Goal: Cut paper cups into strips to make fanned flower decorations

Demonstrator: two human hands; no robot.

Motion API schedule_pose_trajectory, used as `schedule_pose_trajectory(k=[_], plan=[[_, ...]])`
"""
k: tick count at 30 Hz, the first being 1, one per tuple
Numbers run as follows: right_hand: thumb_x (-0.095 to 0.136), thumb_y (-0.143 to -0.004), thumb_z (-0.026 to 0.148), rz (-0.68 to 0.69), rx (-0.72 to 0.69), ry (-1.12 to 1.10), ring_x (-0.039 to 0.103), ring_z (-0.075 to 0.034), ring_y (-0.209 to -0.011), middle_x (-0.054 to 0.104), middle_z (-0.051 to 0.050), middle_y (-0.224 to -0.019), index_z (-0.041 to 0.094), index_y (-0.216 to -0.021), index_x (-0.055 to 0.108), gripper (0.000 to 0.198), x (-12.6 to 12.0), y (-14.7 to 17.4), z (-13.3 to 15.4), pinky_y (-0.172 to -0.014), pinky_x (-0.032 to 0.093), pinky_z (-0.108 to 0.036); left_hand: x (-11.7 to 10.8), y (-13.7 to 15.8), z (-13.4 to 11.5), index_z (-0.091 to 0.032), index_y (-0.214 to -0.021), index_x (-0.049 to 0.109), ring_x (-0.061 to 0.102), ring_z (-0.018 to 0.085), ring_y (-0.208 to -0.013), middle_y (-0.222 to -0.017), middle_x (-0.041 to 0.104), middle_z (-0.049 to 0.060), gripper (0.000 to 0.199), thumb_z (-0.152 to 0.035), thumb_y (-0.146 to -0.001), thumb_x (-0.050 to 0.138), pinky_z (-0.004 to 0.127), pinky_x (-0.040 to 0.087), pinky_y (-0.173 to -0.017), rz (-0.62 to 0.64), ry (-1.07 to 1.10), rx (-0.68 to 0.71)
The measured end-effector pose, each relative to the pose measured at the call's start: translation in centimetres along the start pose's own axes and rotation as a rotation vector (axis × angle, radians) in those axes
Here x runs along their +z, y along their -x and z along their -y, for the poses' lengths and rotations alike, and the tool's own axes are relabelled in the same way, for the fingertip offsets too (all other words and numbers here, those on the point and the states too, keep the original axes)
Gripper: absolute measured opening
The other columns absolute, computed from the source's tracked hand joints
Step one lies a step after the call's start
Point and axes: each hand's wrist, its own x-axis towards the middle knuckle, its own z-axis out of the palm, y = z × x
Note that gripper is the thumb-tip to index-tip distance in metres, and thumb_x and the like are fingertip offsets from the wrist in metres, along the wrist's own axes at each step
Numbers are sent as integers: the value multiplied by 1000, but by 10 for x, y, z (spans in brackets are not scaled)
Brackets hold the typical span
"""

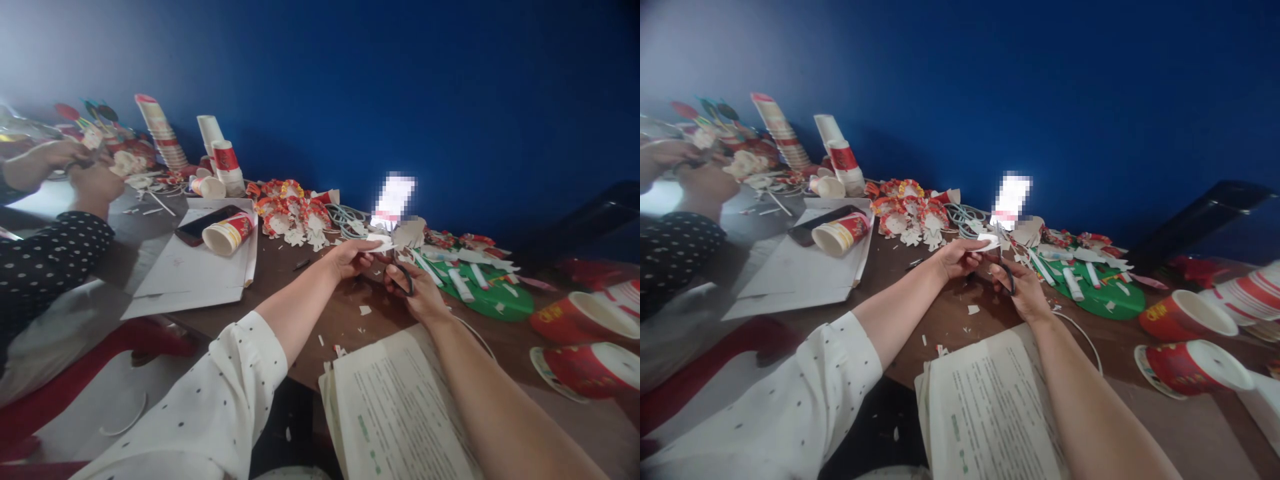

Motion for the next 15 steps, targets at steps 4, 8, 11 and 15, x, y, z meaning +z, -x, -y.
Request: schedule_pose_trajectory(k=[4,8,11,15], plan=[[77,-72,54,2,4,-3,50,-12,-58,57,2,-65,22,-74,67,34,1,0,0,-49,40,-24,-2,-1,-1,-8,-75,63,39,-1,-42,-66,62,4,9,-11,-80,70,8,27,-36,19,-10,-21],[78,-71,56,-20,-21,40,50,-14,-57,57,0,-62,22,-67,65,36,-1,-1,-4,-49,39,-26,-2,-2,4,-8,-82,66,49,2,-48,-65,62,2,20,-16,-70,81,12,29,-39,15,-122,118],[79,-68,56,-31,-28,27,50,-15,-57,58,0,-60,22,-67,65,37,-4,-4,-8,-50,37,-27,-1,-4,8,-7,-78,67,53,6,-52,-66,64,4,27,-20,-64,86,18,37,-47,21,-203,158],[79,-67,56,-43,-23,-4,48,-14,-56,60,-1,-62,22,-69,67,36,-5,-5,-11,-51,36,-27,-1,-6,11,-9,-74,68,56,10,-55,-62,64,5,29,-21,-57,89,23,43,-55,-13,-219,192]])
